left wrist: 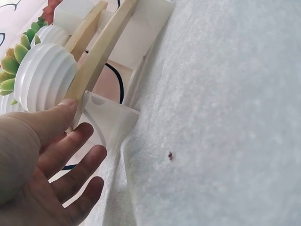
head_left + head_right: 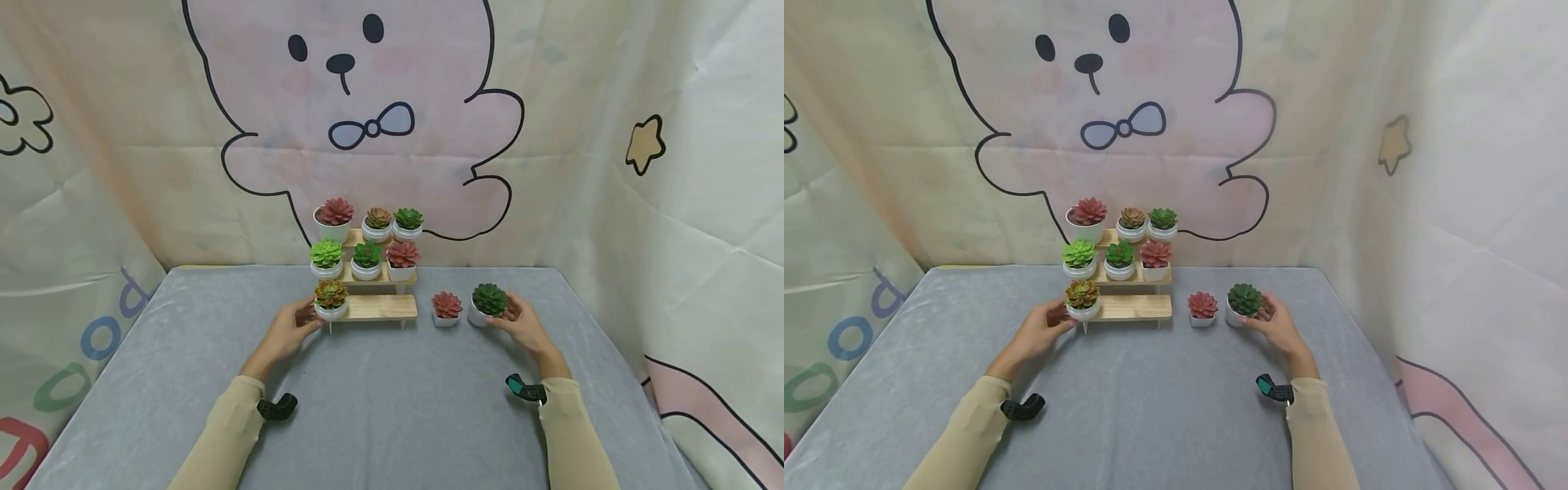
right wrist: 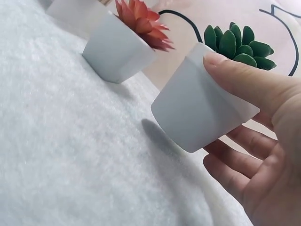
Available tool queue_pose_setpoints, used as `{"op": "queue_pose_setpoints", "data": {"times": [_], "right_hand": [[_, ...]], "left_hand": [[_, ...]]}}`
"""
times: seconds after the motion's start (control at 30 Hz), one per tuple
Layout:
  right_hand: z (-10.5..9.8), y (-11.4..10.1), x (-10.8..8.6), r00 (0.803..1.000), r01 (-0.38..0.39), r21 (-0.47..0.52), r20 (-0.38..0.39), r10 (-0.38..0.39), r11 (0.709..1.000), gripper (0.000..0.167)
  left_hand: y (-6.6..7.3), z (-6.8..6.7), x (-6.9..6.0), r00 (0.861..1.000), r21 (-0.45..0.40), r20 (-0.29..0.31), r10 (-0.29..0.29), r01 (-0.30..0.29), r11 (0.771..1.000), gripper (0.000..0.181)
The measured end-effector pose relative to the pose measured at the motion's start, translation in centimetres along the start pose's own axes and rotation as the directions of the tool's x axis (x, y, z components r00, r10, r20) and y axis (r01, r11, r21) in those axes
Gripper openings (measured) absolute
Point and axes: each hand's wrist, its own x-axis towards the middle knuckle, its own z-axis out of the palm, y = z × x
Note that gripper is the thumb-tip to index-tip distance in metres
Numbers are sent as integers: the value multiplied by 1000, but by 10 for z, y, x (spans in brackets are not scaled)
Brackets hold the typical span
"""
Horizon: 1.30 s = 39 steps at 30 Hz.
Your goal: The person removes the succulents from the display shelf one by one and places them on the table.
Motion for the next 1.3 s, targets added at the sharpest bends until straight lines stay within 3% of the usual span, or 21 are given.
{"op": "queue_pose_setpoints", "data": {"times": [0.33,0.63,0.87,1.07,1.3], "right_hand": [[2,8,2,999,19,12,26,-19,1000,77],[1,12,0,996,80,61,41,-82,995,71],[0,12,-1,998,37,25,43,-38,999,76],[-4,8,-3,998,-32,-24,55,33,999,84],[-10,4,-4,999,21,-33,46,-19,999,75]], "left_hand": [[-2,0,2,1000,16,-11,-1,2,1000,62],[-3,1,0,1000,13,-2,-8,8,1000,61],[0,1,-1,999,2,10,-31,31,1000,62],[4,0,-2,1000,-1,7,-18,18,1000,61],[-2,1,0,1000,-3,5,-13,13,1000,61]]}}
